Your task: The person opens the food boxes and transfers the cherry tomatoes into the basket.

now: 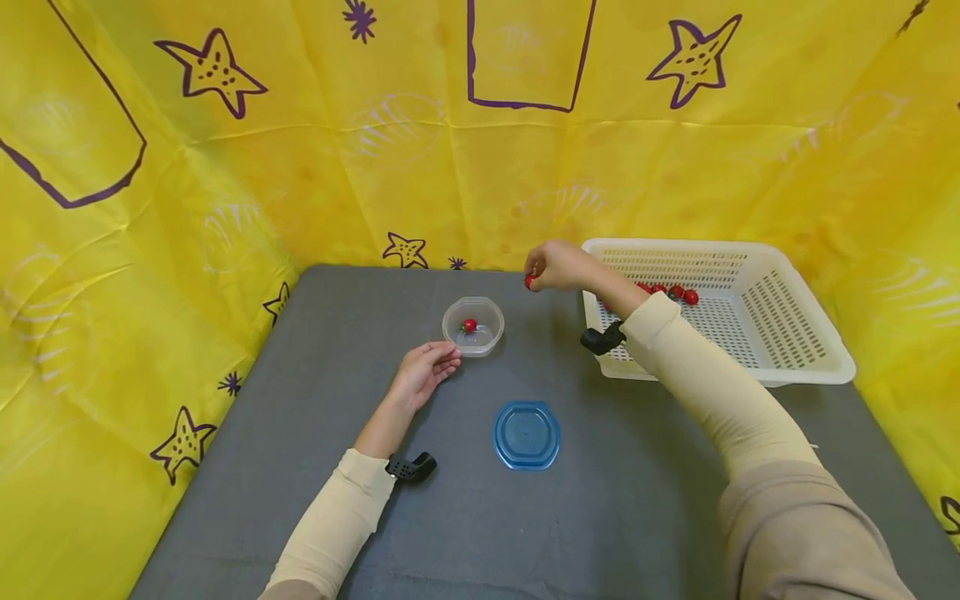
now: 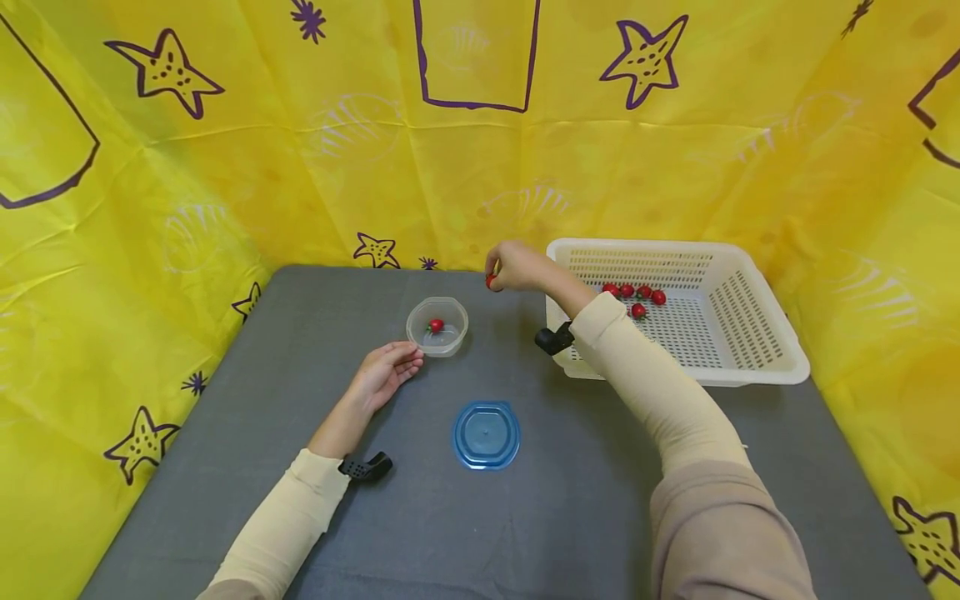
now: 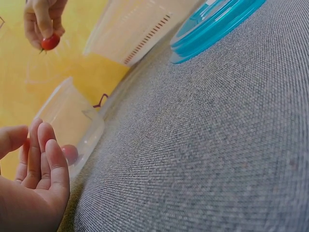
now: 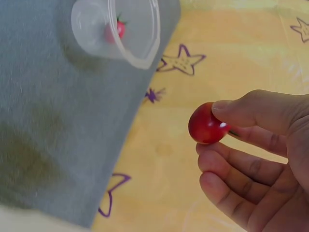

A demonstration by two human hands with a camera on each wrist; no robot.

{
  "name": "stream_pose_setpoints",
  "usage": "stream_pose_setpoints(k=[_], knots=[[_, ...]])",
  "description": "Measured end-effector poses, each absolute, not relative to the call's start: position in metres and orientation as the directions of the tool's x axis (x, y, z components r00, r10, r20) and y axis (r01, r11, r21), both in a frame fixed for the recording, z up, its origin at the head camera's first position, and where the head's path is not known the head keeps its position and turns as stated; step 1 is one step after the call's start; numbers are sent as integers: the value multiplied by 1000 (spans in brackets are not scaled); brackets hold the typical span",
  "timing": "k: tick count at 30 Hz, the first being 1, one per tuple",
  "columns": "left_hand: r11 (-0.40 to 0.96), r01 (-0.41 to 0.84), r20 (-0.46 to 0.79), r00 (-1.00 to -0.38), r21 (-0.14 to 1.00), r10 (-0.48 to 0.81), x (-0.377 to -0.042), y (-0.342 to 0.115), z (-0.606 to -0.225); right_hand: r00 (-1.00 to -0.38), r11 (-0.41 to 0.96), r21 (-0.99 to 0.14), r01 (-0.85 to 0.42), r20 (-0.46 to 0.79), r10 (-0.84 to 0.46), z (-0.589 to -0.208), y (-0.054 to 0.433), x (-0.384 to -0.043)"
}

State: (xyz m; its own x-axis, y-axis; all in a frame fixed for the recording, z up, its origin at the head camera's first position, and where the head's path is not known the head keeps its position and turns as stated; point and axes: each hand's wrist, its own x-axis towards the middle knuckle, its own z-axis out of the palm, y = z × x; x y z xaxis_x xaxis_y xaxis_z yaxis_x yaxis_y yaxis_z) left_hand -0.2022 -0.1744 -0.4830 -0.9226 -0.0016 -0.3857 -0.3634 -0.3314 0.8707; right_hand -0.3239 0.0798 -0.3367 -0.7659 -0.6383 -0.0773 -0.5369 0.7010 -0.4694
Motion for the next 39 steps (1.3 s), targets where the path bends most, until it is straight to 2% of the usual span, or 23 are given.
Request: stream_pose_setpoints(k=[5,12,21,31,39], knots=[[-327,-371,-397,-918,870,-15,-203,-174,-483,-785,717,-445,-537,-47,-617,-331,94,-327],[-331,-368,-394,-919,869,-12,-203,-173,-484,-817,759,-429,-491,-76,-572,-324,117,-335],[-322,-373,-396,-918,870,-7,-202,-174,-483,-848,775,-454,-440,-76,-525,-321,149,-342],[-334,-377,-404,-915,864,-13,-204,-171,-484,-893,819,-453,-353,-100,-440,-324,187,-344],[-327,-373,-401,-916,868,-18,-203,-172,-483,-917,854,-425,-300,-117,-380,-341,218,-354]])
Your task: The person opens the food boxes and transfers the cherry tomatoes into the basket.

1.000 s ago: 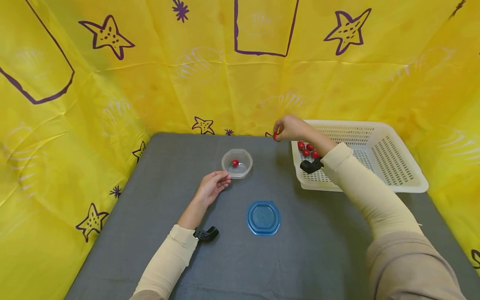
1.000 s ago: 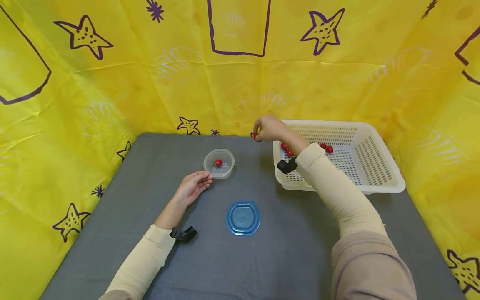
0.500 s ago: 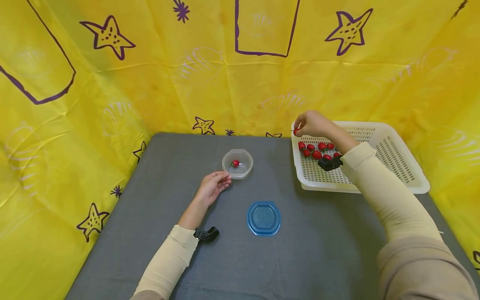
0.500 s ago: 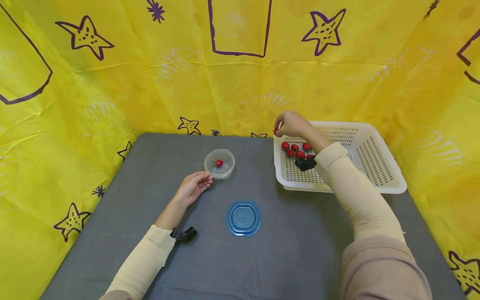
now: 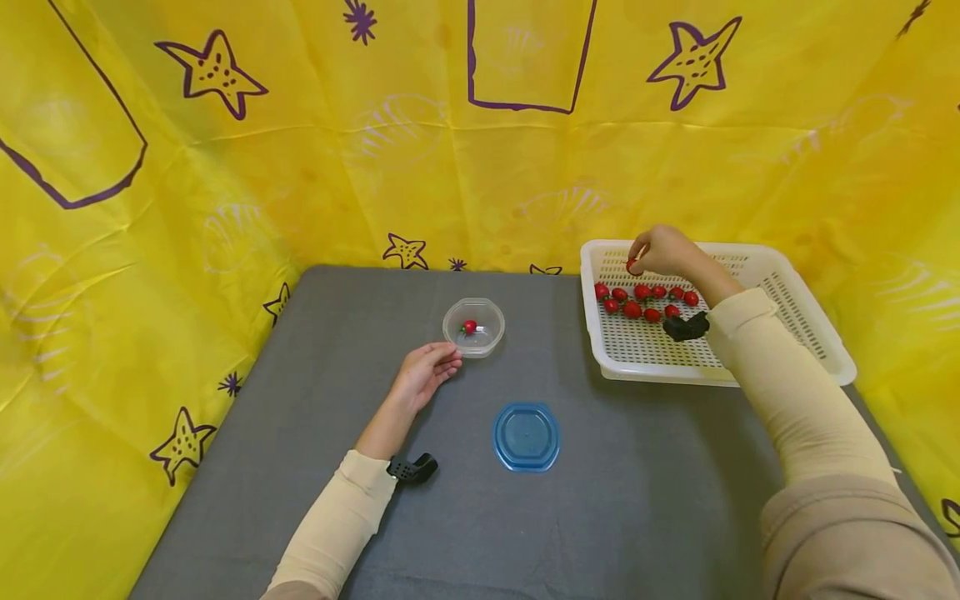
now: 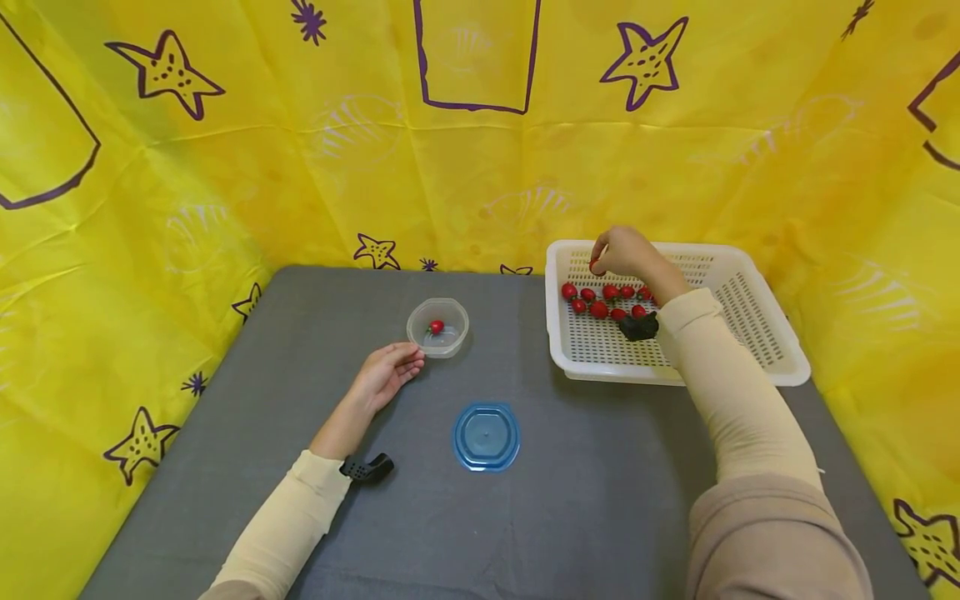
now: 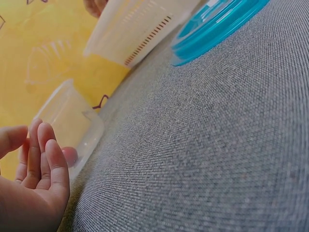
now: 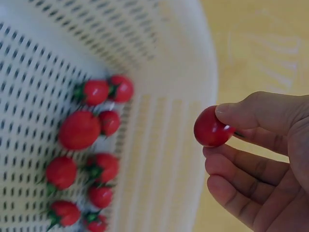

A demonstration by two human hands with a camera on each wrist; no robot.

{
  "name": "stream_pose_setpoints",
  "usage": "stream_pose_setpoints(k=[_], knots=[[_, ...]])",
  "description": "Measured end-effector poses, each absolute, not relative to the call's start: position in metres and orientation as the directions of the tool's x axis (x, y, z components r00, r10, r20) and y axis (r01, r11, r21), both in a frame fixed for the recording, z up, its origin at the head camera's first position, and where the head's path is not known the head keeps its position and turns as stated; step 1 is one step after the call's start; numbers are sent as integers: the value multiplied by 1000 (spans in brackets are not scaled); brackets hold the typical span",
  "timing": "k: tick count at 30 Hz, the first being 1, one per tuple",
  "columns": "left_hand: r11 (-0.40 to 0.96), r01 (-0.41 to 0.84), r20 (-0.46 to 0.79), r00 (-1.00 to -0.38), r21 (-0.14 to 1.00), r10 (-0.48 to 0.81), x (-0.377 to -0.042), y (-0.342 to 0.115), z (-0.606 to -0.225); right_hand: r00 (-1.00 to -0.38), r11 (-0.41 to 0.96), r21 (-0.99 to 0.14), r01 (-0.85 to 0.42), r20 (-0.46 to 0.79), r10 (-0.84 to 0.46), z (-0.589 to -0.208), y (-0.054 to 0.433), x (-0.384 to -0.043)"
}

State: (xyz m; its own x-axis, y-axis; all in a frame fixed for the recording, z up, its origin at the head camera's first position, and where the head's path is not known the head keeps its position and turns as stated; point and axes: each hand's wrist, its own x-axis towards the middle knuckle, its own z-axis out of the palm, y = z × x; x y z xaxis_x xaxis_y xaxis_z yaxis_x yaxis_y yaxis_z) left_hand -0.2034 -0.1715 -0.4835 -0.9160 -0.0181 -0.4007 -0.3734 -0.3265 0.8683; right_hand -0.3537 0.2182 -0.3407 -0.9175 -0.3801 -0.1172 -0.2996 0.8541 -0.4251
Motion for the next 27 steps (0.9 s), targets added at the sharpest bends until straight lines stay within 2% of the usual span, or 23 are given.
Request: stream_pose_setpoints(k=[15,27], knots=[[-333,-365,-387,-922,870,1,-203,-173,-484,-946,899,-380,-217,-147,-290,-363,265,-362],[-339,-370,-399,-917,865,-15,-203,-173,-485,-940,938,-302,-171,-234,-247,-383,298,-360]])
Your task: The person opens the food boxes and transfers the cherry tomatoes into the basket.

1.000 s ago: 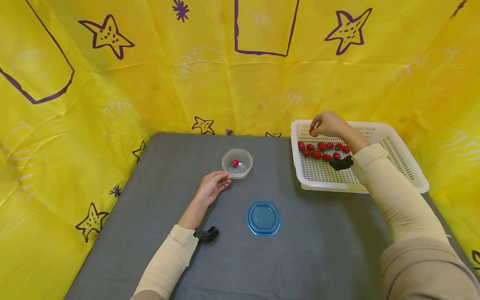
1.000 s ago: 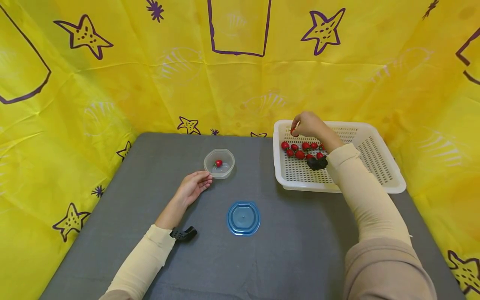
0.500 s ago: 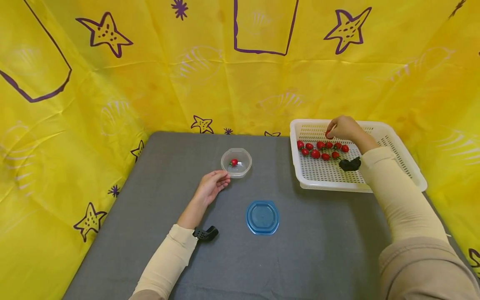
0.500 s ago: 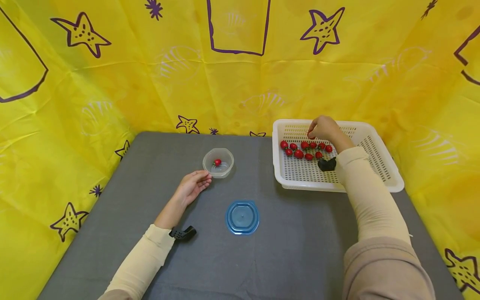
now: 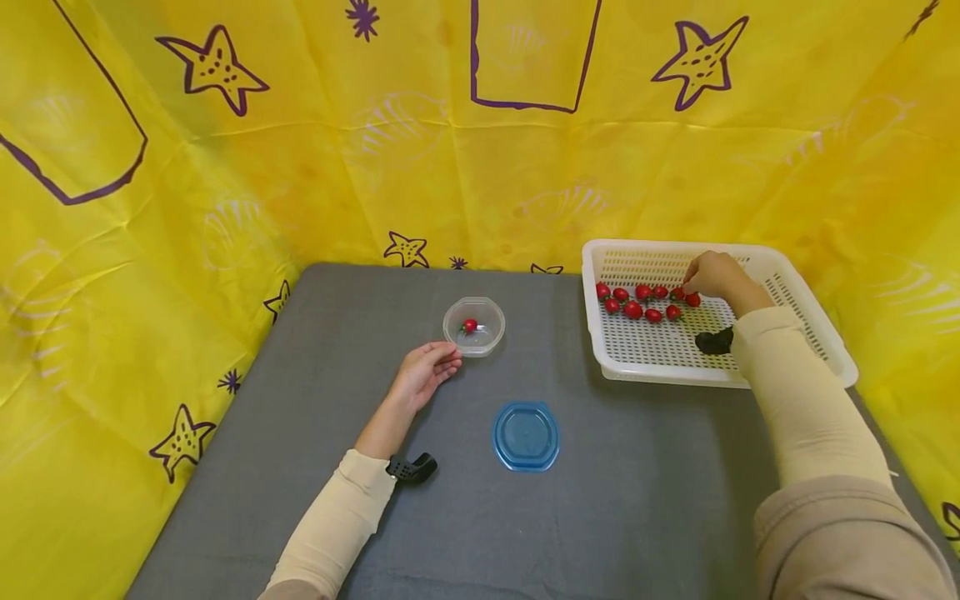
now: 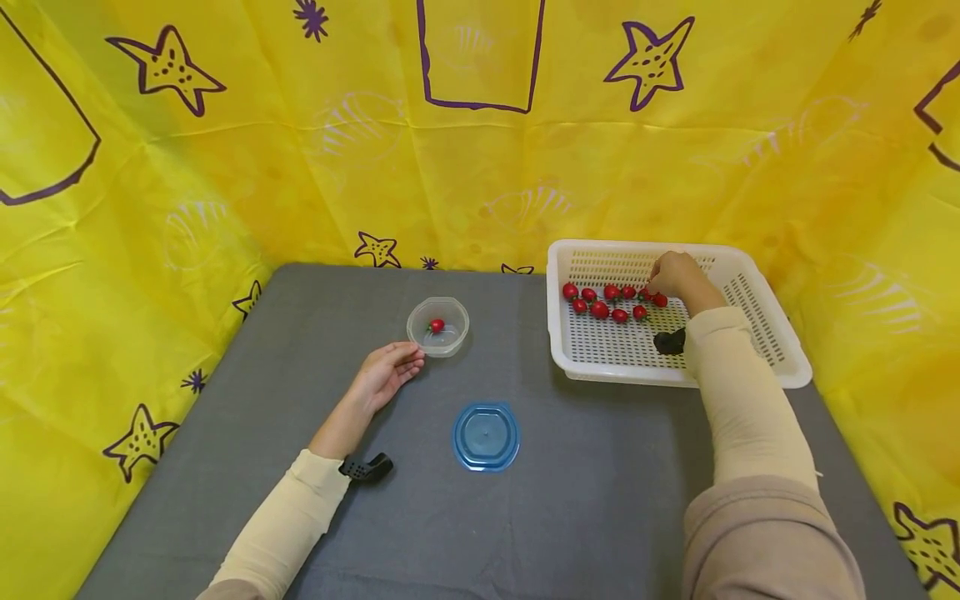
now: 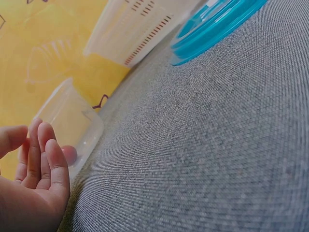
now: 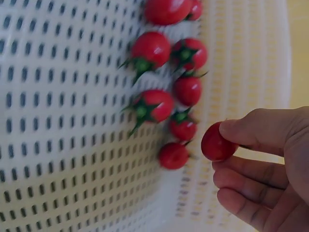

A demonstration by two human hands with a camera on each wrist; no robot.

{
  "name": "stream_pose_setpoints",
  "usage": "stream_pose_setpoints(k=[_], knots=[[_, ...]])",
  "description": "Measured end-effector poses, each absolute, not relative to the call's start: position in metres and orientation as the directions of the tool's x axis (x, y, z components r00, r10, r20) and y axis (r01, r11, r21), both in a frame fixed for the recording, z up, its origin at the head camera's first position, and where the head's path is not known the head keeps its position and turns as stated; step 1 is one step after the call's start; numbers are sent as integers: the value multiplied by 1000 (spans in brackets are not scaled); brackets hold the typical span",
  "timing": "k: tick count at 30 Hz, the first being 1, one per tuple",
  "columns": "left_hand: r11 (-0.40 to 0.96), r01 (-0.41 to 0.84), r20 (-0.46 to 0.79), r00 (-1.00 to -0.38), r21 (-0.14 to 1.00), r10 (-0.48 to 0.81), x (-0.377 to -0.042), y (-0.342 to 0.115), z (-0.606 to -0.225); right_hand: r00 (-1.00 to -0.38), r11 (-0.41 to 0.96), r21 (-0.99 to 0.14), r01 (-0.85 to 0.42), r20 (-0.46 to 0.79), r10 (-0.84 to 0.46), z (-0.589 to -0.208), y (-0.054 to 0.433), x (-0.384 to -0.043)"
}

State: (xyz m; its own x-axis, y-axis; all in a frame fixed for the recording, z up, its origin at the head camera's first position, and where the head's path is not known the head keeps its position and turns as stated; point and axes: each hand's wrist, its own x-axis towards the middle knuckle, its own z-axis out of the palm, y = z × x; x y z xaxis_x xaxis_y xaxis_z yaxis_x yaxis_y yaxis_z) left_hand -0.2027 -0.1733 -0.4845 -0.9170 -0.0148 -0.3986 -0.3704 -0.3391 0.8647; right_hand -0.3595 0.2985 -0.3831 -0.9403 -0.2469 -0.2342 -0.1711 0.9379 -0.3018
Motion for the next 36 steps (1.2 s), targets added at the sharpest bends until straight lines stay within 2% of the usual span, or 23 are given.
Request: stream_pose_setpoints(k=[8,19,26,30,36], knots=[[-364,-362,-388,-921,858,2,-203,-171,-486,-926,958,-245,-147,-307,-220,-398,321,-360],[-363,-364,-389,-921,858,6,-204,-168,-485,-877,944,-325,-55,-436,-201,-414,322,-364],[-364,-362,-382,-924,858,18,-204,-168,-485,-895,947,-307,-90,-392,-212,-420,323,-363],[-363,-362,-381,-924,858,20,-204,-168,-486,-890,945,-321,-71,-408,-205,-418,325,-362],[-360,-363,-384,-923,859,14,-204,-169,-487,-904,946,-291,-143,-350,-244,-405,323,-358]])
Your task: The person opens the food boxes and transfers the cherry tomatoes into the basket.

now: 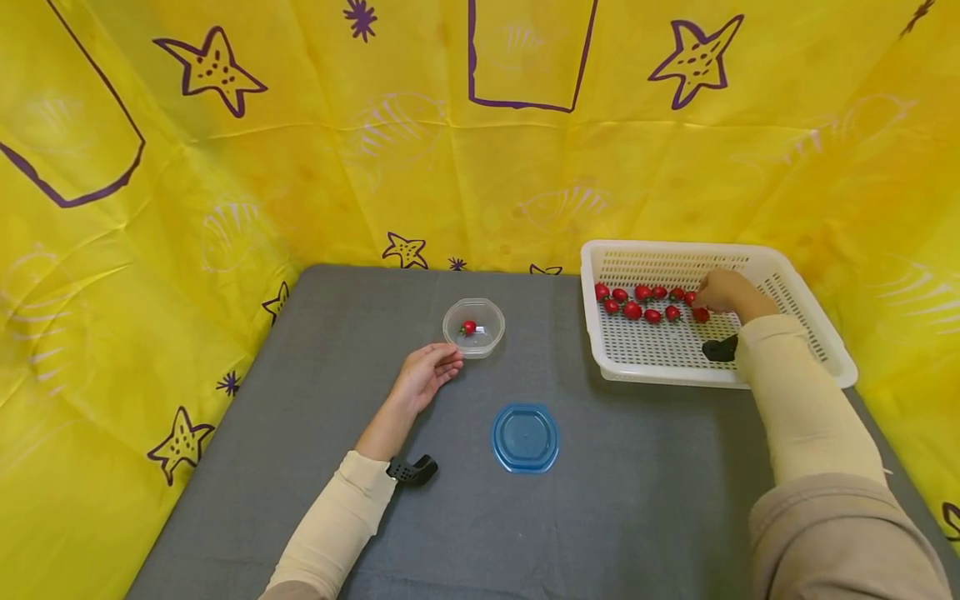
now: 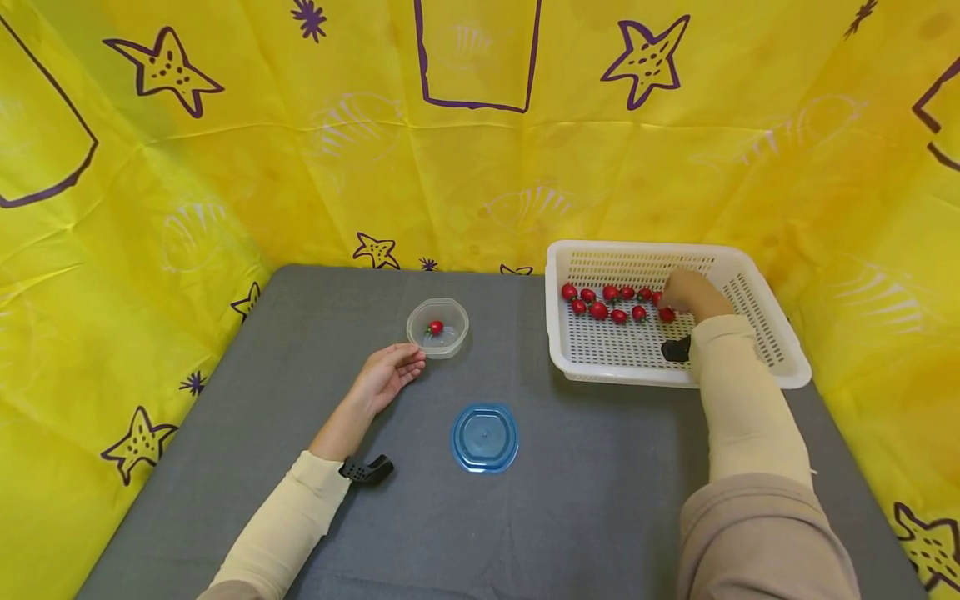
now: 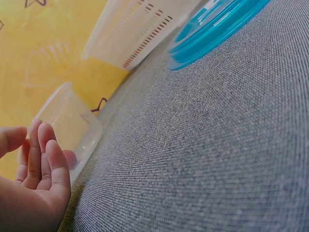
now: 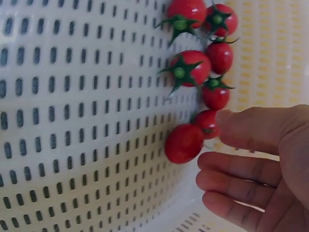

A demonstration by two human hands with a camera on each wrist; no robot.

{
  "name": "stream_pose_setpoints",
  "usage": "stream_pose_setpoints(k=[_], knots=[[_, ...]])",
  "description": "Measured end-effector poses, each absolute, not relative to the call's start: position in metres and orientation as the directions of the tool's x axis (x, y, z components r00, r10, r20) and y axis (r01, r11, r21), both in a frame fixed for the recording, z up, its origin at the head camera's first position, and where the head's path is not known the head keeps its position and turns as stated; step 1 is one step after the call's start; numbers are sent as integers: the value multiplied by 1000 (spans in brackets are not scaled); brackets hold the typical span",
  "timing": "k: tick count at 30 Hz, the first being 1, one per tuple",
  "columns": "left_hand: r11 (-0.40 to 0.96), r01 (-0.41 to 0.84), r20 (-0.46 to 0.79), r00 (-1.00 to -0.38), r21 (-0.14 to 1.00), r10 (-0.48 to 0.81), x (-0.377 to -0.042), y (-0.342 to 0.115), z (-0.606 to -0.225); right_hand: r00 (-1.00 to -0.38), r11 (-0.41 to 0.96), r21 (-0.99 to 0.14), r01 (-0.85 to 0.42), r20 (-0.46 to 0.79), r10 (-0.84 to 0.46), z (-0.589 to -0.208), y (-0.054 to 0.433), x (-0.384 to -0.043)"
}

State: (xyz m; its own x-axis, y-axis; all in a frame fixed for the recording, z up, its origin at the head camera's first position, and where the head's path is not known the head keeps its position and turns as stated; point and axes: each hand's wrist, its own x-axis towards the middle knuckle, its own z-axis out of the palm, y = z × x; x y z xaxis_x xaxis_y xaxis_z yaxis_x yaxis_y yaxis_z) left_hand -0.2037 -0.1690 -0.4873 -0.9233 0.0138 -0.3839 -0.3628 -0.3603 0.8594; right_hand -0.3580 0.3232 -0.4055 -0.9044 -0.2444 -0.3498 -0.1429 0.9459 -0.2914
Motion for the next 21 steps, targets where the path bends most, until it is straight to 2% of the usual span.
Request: stream_pose_setpoints(k=[7,21], knots=[[-365,-364,-386,-922,857,13,-204,-170,-489,-914,932,-309,-190,-291,-283,-391,308,-359],[-375,-379,-401,-916,846,22,-204,-171,-486,-904,894,-292,-339,-162,-396,-356,238,-364]])
